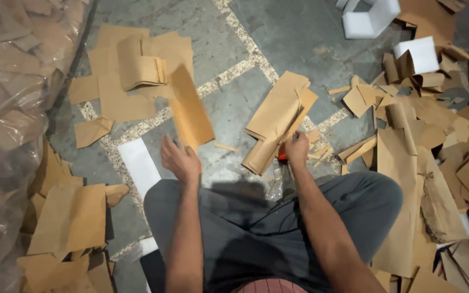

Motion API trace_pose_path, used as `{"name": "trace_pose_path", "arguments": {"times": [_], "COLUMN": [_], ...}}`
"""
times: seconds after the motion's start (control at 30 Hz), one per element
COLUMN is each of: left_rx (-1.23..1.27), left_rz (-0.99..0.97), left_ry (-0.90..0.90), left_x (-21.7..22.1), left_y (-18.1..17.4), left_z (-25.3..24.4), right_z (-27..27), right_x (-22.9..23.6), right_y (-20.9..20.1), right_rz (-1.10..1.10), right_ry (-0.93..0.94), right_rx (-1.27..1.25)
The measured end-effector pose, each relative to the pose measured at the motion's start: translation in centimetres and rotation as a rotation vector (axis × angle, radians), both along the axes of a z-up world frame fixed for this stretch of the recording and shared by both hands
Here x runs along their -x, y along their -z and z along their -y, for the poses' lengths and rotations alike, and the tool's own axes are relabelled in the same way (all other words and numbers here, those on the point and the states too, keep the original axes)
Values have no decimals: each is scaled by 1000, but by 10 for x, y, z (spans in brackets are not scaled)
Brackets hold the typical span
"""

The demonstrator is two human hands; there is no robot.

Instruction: The person sits on the floor and uses a red utility knife to cut and fold brown cardboard pieces. They repeatedly align, score, and separate sections of the cardboard, then fold the pieces into smaller shapes.

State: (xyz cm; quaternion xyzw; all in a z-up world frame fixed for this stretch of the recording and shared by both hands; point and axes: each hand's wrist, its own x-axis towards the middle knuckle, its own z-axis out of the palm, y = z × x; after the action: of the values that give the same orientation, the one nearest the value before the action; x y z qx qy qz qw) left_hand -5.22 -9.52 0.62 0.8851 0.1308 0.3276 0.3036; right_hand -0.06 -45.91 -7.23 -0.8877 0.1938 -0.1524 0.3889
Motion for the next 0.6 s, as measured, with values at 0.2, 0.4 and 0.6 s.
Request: {"name": "trace_pose_path", "arguments": {"times": [0.2,0.4,0.6], "left_rx": [289,407,586], "left_rz": [-233,-719,-867], "left_ry": [598,610,708], "left_x": [3,-31,-44], "left_y": [43,101,110], "left_z": [106,163,149], "right_z": [-29,-27,-28], "right_x": [33,48,56], "right_y": [-32,-48,-55], "right_rz": [-381,-525,-541], "right_ry": [-45,-202,-276], "right_rx": [210,450,578]}}
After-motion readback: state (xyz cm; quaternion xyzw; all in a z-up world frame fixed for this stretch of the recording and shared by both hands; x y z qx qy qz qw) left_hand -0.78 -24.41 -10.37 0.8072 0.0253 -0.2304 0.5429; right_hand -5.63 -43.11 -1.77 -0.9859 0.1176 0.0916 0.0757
